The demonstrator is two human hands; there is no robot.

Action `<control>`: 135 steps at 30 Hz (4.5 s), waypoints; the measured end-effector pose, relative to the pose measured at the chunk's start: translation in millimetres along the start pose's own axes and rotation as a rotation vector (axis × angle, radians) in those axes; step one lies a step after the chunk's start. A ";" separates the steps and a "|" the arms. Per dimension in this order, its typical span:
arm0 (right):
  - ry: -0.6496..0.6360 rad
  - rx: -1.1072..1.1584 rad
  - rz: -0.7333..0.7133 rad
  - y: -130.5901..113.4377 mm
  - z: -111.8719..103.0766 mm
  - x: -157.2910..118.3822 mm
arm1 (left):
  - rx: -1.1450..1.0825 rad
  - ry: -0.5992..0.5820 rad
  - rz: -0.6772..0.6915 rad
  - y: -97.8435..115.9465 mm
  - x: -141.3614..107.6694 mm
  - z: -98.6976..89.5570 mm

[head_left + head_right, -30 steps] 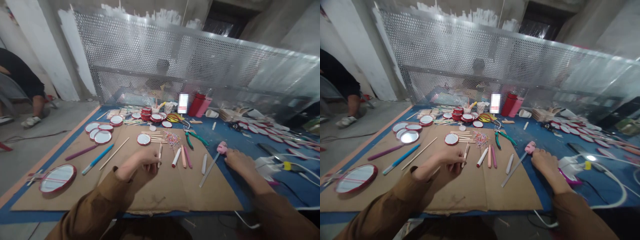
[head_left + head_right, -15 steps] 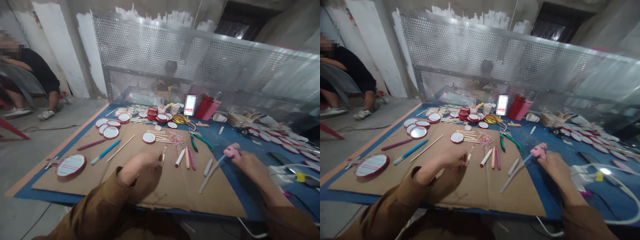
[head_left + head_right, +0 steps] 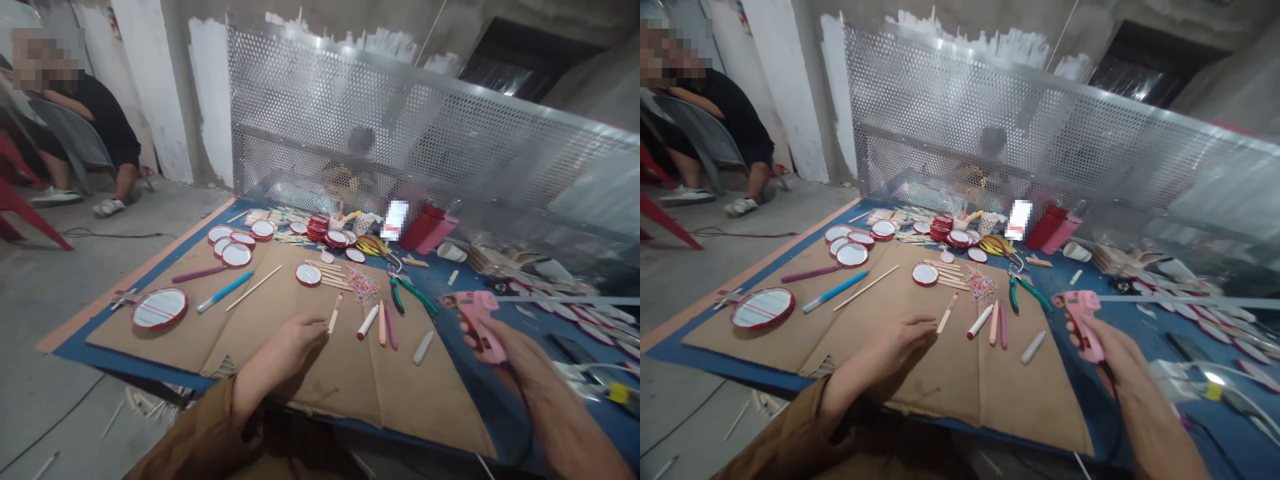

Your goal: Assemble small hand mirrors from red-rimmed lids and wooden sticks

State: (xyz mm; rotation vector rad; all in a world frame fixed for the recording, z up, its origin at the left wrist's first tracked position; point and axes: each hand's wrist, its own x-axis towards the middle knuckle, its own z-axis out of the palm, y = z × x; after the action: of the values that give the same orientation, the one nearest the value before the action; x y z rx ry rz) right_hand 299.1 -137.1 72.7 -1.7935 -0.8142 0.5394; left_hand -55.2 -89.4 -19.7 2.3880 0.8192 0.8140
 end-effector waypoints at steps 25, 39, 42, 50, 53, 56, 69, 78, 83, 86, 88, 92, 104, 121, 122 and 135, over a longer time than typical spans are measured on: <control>-0.501 0.376 0.371 29.0 102.2 -103.3 | 0.374 -0.177 0.040 20.2 -5.4 2.6; -0.489 0.364 0.315 19.0 116.6 -115.4 | 0.385 -0.201 0.014 20.9 -2.3 1.9; -0.481 0.374 0.295 17.5 116.3 -119.0 | 0.372 -0.202 0.010 21.4 -2.4 1.5; -0.519 0.351 0.324 25.9 113.9 -110.2 | 0.374 -0.194 0.019 21.6 -2.9 1.7; -0.515 0.348 0.337 23.3 114.6 -110.3 | 0.374 -0.197 0.020 22.1 -2.7 0.8; -0.491 0.358 0.324 20.8 115.3 -114.4 | 0.375 -0.203 0.022 22.6 -2.3 0.2; -0.530 0.301 0.247 18.6 113.0 -119.2 | 0.371 -0.191 0.019 21.2 -2.5 1.6; -0.538 0.330 0.242 23.1 111.9 -120.2 | 0.355 -0.184 0.015 21.7 -3.1 0.5; -0.530 0.342 0.277 24.7 111.1 -121.5 | 0.372 -0.196 0.003 21.5 -3.1 0.9; -0.530 0.367 0.282 26.7 110.2 -121.7 | 0.376 -0.195 0.007 21.2 -3.1 1.0; -0.527 0.368 0.283 27.9 109.8 -121.8 | 0.370 -0.195 0.011 21.4 -2.9 0.5; -0.537 0.373 0.273 28.9 108.9 -123.6 | 0.355 -0.187 0.019 22.0 -2.6 0.0; -0.498 0.343 0.279 22.4 107.0 -127.9 | 0.359 -0.175 0.016 24.7 -1.8 -1.4; -0.468 0.352 0.328 23.2 102.6 -133.0 | 0.332 -0.175 0.019 25.0 -0.7 -3.1; -0.466 0.353 0.325 23.9 102.2 -133.3 | 0.329 -0.174 0.020 25.0 -0.7 -3.0; -0.453 0.400 0.387 36.4 94.9 -136.4 | 0.311 -0.162 0.026 22.3 -1.7 -1.8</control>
State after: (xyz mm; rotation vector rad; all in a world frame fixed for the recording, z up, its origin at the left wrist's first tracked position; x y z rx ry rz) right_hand 152.3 -187.0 2.8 -1.4717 -0.5953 1.3014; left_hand -49.0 -105.8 -5.7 2.6987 0.9052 0.5237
